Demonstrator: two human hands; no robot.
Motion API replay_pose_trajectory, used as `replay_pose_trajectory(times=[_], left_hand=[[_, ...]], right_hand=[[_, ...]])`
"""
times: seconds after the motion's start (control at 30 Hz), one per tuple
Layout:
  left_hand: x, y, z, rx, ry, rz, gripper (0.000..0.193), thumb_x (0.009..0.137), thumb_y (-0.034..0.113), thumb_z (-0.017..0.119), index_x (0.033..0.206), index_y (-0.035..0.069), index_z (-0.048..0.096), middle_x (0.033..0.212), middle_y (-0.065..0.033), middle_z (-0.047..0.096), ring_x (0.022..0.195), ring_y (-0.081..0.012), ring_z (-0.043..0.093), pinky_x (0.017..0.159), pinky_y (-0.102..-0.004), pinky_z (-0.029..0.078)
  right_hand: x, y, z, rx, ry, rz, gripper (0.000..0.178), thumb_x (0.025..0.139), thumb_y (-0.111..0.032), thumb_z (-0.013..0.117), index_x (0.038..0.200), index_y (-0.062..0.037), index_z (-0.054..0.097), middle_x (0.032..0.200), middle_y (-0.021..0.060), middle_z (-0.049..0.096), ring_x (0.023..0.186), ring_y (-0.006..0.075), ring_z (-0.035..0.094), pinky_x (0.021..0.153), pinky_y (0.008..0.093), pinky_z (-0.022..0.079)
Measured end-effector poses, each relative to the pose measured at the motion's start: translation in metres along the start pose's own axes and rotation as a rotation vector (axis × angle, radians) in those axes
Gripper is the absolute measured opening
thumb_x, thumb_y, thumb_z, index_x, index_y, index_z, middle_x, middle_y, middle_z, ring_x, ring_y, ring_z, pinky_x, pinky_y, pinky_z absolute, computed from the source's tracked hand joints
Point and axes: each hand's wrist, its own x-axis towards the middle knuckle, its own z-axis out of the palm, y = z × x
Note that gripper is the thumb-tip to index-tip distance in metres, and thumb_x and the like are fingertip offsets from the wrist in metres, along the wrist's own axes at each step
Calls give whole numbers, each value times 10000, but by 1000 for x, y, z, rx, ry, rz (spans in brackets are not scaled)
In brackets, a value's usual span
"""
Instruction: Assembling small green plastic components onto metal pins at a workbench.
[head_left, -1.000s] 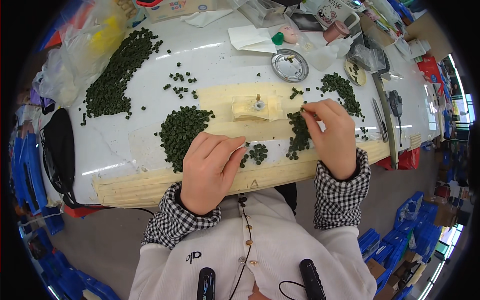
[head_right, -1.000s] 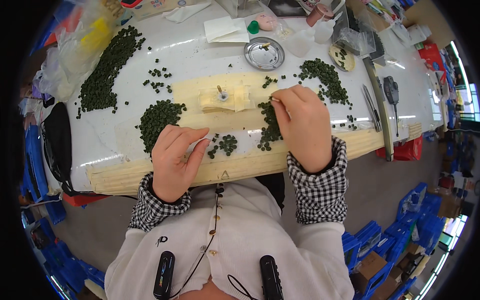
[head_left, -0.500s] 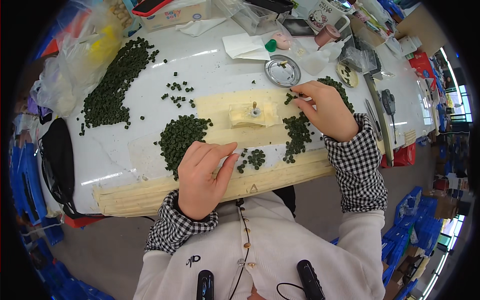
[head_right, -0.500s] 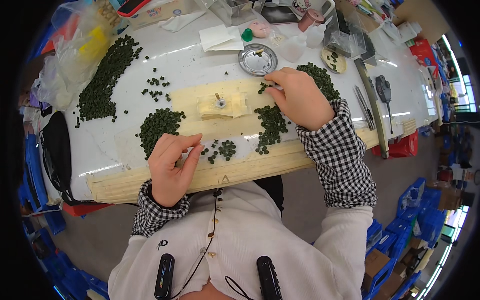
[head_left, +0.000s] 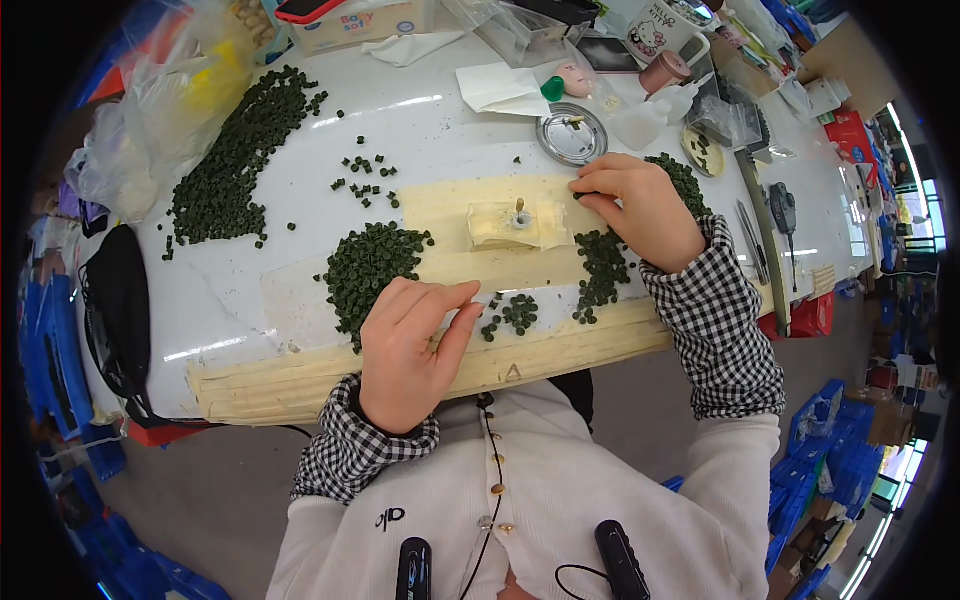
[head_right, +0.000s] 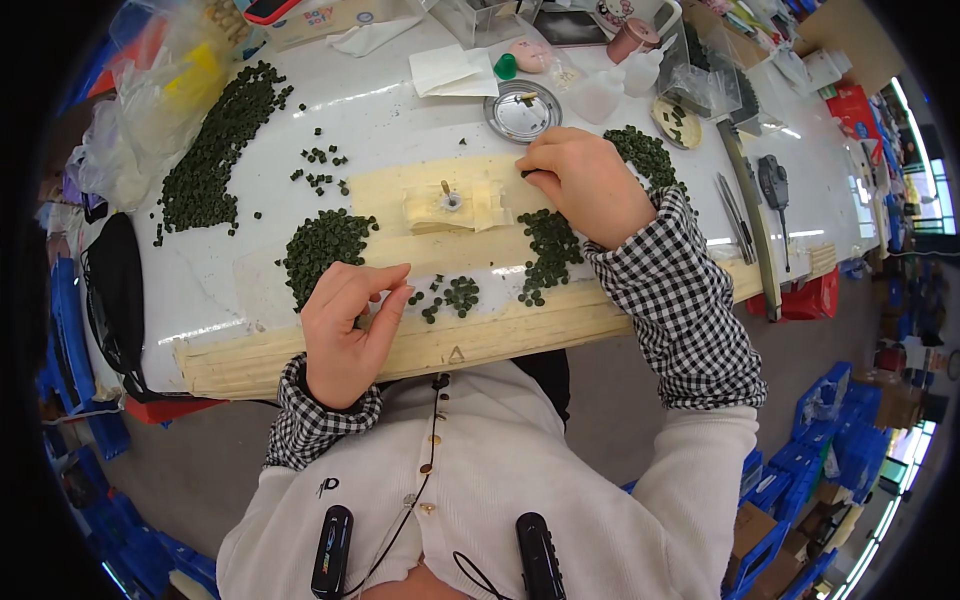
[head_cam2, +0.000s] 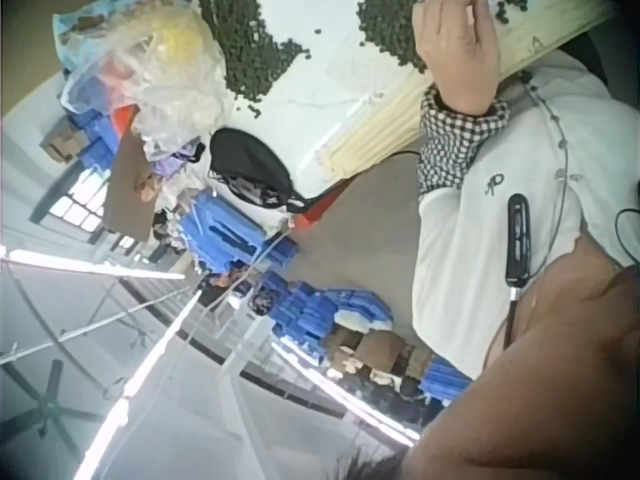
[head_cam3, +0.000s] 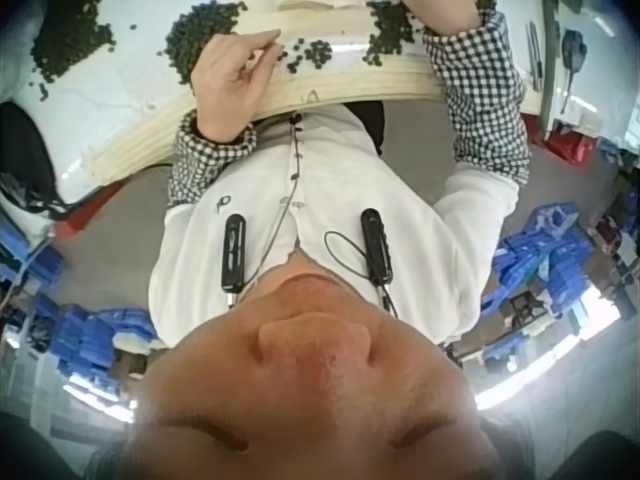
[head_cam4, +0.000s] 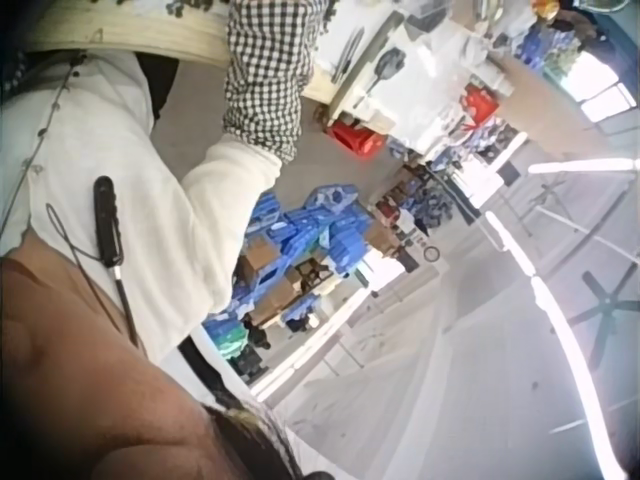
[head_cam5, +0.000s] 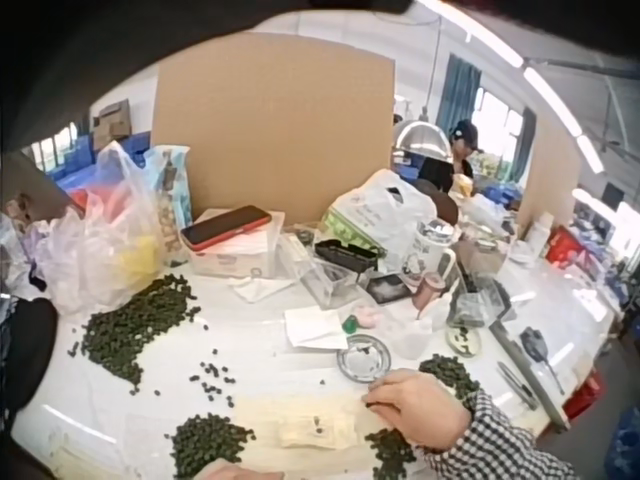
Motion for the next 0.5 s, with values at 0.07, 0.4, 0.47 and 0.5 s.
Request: replay_pose_trajectory(times=[0.07, 0.4, 0.47, 0.5], left_hand=[[0, 0, 0, -4, 3, 0, 177, 749, -26, 706, 922, -12, 672, 788, -109, 642, 708, -256, 572, 620, -323, 456], [-5, -3, -2, -5, 9, 5, 167, 741, -39, 707, 901, -2, 675, 782, -112, 640, 706, -258, 578, 617, -325, 461], [-7, -3, -4, -68, -8, -46, 173, 782, -16, 686, 954, -2, 666, 828, -114, 644, 750, -242, 594, 660, -318, 476], [-9, -1, -6, -132, -32, -90, 184, 826, 10, 664, 1009, -3, 654, 879, -116, 649, 793, -230, 607, 704, -313, 490]], right_hand=[[1, 5, 1, -4, -3, -9, 154, 800, -40, 654, 942, 10, 683, 933, 128, 661, 803, 276, 648, 725, 325, 522], [1, 4, -7, 16, 10, 34, 155, 810, -25, 661, 957, 23, 675, 961, 126, 664, 755, 235, 654, 668, 297, 529], [-1, -11, -20, 69, 59, 64, 148, 800, -23, 660, 941, 14, 684, 934, 129, 661, 765, 260, 647, 684, 315, 529], [-5, -18, -29, 80, 79, 60, 153, 801, -12, 666, 951, 16, 683, 954, 122, 663, 762, 236, 649, 678, 300, 531]])
